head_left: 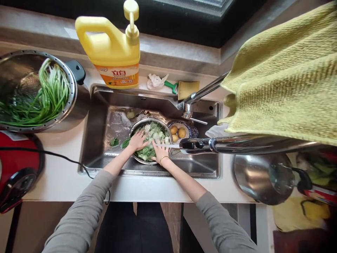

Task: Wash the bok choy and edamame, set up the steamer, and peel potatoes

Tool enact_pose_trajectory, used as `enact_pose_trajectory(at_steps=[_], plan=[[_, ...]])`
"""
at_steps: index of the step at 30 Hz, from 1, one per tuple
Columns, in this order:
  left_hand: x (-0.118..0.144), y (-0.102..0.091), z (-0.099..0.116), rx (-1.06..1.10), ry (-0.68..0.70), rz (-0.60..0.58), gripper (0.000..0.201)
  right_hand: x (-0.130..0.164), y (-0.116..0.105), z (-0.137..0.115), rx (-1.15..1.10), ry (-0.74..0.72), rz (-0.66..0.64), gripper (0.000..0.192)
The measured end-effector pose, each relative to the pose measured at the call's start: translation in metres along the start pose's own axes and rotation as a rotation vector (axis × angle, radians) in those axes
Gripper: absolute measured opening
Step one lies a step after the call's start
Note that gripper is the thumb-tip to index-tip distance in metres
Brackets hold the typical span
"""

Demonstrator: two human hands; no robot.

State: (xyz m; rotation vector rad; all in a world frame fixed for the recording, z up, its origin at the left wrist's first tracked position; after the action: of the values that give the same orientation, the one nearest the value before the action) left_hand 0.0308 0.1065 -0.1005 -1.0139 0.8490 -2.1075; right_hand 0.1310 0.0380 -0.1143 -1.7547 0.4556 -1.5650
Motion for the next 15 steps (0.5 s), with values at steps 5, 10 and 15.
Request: enact_pose_trajectory(at_steps=[5,10,15], plan=[[-0.019,-0.019,-0.006,0.150,-0.096,-0.231,0.042,-0.004,-0.010,-0.002,-0.028,-0.088,-0.034,0.080],[-0.095,-0.118,-0.026,0.252,-0.048,0.155,0.031,0.007,-0.034,0.010,-0.150,-0.038,-0.059,0.064],[-0.158,-0.084,-0.023,-0.061,0.201,-0.045,0.028,0.005,-0.034,0.021,-0.179,0.042,-0.009,0.055]])
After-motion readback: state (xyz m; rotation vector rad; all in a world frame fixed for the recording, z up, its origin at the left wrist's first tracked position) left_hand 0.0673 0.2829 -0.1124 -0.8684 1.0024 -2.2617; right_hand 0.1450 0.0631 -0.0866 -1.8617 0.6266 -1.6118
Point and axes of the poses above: each hand's wrist, its own x-axis away from the middle knuckle, its own y-axis out of the palm, z = x × y, the point moved 10 cm from there along -x, towards the middle knuckle, and after that the axes turned 10 degrees about x, right-handed, at the moved point
